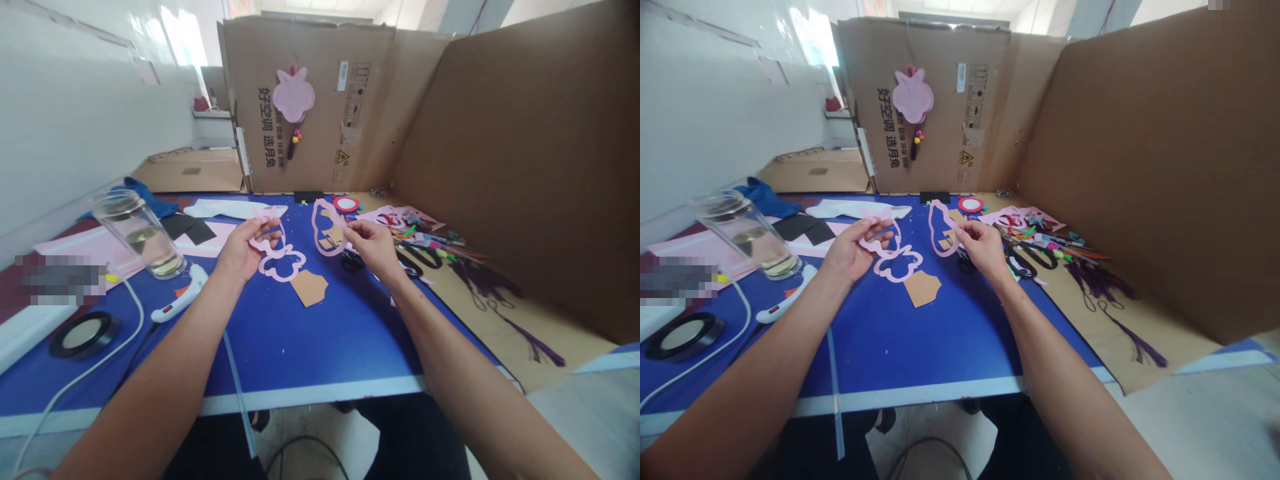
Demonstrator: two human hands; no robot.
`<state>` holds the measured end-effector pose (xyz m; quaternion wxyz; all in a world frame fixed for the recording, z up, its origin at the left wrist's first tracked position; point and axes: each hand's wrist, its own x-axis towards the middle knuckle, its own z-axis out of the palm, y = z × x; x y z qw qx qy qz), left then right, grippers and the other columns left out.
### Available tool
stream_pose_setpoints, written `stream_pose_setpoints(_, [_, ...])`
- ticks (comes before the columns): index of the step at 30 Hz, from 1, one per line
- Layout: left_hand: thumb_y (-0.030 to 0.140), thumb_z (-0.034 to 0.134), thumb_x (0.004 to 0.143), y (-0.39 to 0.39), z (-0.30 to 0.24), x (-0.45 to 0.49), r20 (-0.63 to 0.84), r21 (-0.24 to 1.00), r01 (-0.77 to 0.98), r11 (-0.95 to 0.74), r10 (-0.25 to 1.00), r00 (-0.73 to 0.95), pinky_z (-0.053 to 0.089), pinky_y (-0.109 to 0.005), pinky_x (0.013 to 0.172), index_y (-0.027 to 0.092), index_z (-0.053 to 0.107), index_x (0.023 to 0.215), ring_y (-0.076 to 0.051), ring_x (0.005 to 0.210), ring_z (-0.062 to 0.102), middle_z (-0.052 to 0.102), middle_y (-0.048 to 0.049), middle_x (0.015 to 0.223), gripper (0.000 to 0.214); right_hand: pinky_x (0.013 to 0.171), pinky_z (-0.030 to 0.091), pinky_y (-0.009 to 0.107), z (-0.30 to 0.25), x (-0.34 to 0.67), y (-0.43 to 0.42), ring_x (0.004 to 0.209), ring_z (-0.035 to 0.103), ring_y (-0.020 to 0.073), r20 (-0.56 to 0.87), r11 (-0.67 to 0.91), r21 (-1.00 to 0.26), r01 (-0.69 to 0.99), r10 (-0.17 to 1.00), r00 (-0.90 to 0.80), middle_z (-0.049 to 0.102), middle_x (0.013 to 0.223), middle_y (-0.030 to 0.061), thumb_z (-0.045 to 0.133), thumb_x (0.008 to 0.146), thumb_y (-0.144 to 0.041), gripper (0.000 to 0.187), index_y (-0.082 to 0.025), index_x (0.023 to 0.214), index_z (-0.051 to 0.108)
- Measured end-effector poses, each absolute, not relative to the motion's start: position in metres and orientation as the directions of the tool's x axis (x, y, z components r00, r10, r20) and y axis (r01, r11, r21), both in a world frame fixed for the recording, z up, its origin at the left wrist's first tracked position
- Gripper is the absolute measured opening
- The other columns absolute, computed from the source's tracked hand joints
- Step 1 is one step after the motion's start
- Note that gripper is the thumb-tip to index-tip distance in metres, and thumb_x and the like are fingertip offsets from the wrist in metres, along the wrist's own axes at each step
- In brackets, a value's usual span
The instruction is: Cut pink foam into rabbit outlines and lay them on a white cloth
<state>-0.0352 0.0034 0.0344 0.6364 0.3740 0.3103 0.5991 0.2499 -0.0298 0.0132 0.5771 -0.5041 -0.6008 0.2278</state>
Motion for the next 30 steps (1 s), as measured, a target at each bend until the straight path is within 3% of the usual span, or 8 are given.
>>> stream_pose_setpoints(13, [0.019, 0.071, 0.089, 0.002, 0.037, -0.035, 0.036, 0.864, -0.504, 0.018, 0.995, 0.098, 0.059, -0.029, 0.064, 0.014, 0.074, 0.090, -0.021, 0.079, 0.076, 0.082, -0.0135, 0.101, 0.005, 0.061, 0.044, 0.030, 0.004, 0.256, -0.021, 0.063, 0.053, 0.0160, 0.424, 0.333, -0.876, 0.350, 0.877, 0.225, 0.069, 0.072, 0.0026, 0.074, 0.079, -0.053, 0.035, -0.019, 0.086, 0.076])
stream_pose_setpoints(22, [0.015, 0.080, 0.082, 0.010, 0.028, -0.036, 0.081, 0.877, -0.476, -0.072, 0.997, -0.001, 0.060, -0.027, 0.075, 0.015, 0.075, 0.080, -0.016, 0.078, 0.071, 0.077, -0.0090, 0.090, 0.006, 0.055, 0.041, 0.028, -0.009, 0.270, -0.009, 0.057, 0.051, 0.0145, 0.344, 0.237, -0.918, 0.319, 0.877, 0.337, 0.069, 0.068, 0.0026, 0.076, 0.071, -0.053, 0.036, -0.018, 0.080, 0.074])
stream_pose_setpoints(30, [0.015, 0.081, 0.082, 0.007, 0.030, -0.035, 0.028, 0.870, -0.494, 0.006, 0.998, 0.062, 0.063, -0.031, 0.083, 0.016, 0.069, 0.081, -0.021, 0.095, 0.078, 0.081, -0.0116, 0.104, 0.012, 0.052, 0.040, 0.027, -0.005, 0.267, -0.014, 0.054, 0.047, 0.0119, 0.305, 0.227, -0.938, 0.263, 0.900, 0.312, 0.067, 0.069, 0.0019, 0.074, 0.074, -0.049, 0.033, -0.017, 0.082, 0.073])
